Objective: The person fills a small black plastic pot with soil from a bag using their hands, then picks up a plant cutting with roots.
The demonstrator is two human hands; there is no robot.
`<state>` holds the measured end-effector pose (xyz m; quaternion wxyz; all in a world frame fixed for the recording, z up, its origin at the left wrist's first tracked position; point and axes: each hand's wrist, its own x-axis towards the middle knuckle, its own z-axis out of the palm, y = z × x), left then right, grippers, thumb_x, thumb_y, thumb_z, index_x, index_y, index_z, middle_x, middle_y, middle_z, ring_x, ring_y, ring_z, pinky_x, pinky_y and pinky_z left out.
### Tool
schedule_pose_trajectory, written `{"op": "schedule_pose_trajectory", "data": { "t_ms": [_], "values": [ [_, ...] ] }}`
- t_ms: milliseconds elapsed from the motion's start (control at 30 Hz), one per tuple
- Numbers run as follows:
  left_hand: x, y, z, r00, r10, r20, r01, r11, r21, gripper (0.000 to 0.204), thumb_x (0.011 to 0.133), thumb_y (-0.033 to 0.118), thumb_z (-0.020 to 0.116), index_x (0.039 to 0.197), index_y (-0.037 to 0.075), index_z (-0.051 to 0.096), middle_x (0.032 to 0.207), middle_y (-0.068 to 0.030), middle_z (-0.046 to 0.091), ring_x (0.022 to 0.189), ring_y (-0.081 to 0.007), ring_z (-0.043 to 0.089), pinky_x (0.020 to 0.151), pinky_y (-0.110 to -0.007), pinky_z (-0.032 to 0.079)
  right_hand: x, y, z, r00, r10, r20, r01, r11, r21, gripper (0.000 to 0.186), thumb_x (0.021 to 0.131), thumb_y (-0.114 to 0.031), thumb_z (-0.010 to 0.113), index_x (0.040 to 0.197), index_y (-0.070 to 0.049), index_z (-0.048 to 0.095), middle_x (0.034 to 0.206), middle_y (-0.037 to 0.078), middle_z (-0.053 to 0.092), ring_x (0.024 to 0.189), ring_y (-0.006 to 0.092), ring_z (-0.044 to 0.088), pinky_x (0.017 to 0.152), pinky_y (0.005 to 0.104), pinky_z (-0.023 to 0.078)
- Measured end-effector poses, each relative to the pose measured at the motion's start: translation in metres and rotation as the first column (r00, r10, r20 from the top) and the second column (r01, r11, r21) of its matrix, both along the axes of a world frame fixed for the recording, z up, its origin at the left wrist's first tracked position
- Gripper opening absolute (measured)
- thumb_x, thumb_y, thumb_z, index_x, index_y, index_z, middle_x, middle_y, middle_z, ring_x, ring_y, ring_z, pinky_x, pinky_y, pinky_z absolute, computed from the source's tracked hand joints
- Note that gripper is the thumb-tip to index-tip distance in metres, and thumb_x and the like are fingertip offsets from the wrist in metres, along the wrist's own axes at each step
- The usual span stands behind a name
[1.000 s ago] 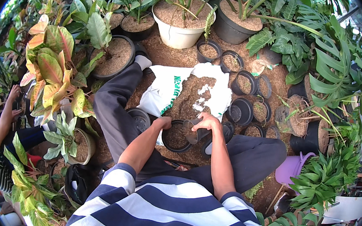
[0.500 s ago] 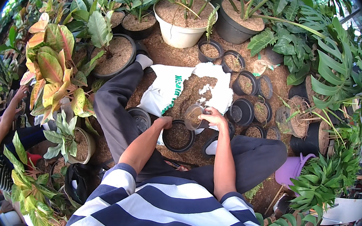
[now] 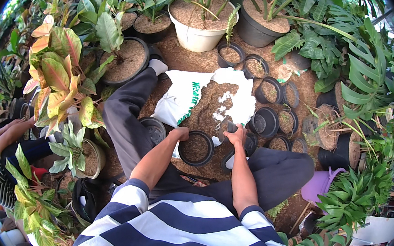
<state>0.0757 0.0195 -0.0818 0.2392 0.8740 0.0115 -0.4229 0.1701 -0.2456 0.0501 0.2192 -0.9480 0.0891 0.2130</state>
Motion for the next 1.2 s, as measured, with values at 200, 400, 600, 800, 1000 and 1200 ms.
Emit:
{"op": "schedule_pose_trajectory", "data": {
  "t_ms": [200, 400, 600, 800, 1000, 1200],
  "values": [
    [-0.002, -0.003, 0.013, 0.998, 0.043, 0.046, -0.043, 0.999, -0.008, 0.034, 0.084, 0.016, 0.049, 0.111, 0.000, 0.063, 0.114, -0.0199, 0.064, 0.108, -0.0359, 0.061, 0.086, -0.044, 0.051, -0.007, 0.004, -0.001, 0.998, 0.008, -0.066, -0.010, 1.000, -0.028, 0.085, 0.060, -0.036, 0.086, 0.132, -0.018, 0.045, 0.135, 0.015, 0.039, 0.122, 0.0375, 0.046, 0.100, 0.0454, 0.043],
    [0.001, -0.010, 0.019, 0.999, -0.018, 0.038, 0.018, 1.000, -0.023, 0.035, 0.083, 0.015, 0.050, 0.111, 0.000, 0.063, 0.112, -0.0203, 0.065, 0.107, -0.0351, 0.062, 0.085, -0.044, 0.051, -0.002, -0.017, -0.027, 0.997, 0.016, -0.073, -0.009, 0.996, 0.086, 0.084, 0.061, -0.039, 0.085, 0.132, -0.017, 0.047, 0.134, 0.014, 0.040, 0.120, 0.0353, 0.048, 0.098, 0.0435, 0.045],
    [-0.006, 0.005, -0.044, 0.976, -0.131, 0.176, 0.127, 0.991, 0.031, 0.029, 0.082, 0.017, 0.053, 0.105, 0.002, 0.065, 0.102, -0.0196, 0.067, 0.095, -0.0329, 0.064, 0.080, -0.043, 0.051, 0.003, 0.002, -0.027, 0.998, -0.020, -0.058, 0.023, 0.998, 0.063, 0.080, 0.058, -0.041, 0.085, 0.126, -0.015, 0.050, 0.129, 0.015, 0.043, 0.115, 0.0358, 0.050, 0.096, 0.0459, 0.046],
    [-0.009, 0.007, -0.020, 0.567, -0.792, 0.225, 0.698, 0.608, 0.380, 0.021, 0.086, 0.018, 0.053, 0.097, 0.010, 0.069, 0.098, -0.0073, 0.068, 0.090, -0.0237, 0.066, 0.079, -0.038, 0.048, 0.002, 0.019, -0.034, 0.996, 0.002, -0.090, 0.009, 0.992, 0.129, 0.081, 0.057, -0.039, 0.083, 0.126, -0.015, 0.049, 0.127, 0.016, 0.044, 0.118, 0.0371, 0.046, 0.097, 0.0467, 0.044],
    [-0.006, -0.004, 0.027, 0.545, -0.838, 0.020, 0.759, 0.502, 0.415, 0.022, 0.091, 0.018, 0.050, 0.090, 0.017, 0.072, 0.102, 0.0070, 0.069, 0.096, -0.0164, 0.064, 0.087, -0.034, 0.044, 0.010, 0.031, -0.044, 0.995, -0.078, -0.063, 0.090, 0.968, 0.236, 0.077, 0.055, -0.039, 0.084, 0.119, -0.011, 0.054, 0.126, 0.019, 0.044, 0.112, 0.0352, 0.050, 0.092, 0.0451, 0.047],
    [-0.004, -0.004, 0.062, 0.610, -0.770, 0.188, 0.718, 0.638, 0.278, 0.020, 0.087, 0.015, 0.050, 0.098, 0.010, 0.066, 0.099, -0.0097, 0.067, 0.094, -0.0291, 0.064, 0.085, -0.043, 0.045, 0.014, 0.051, -0.076, 0.966, -0.254, -0.042, 0.253, 0.911, 0.326, 0.073, 0.056, -0.033, 0.087, 0.117, -0.009, 0.054, 0.118, 0.017, 0.046, 0.088, 0.0264, 0.061, 0.057, 0.0358, 0.056]
  ]
}}
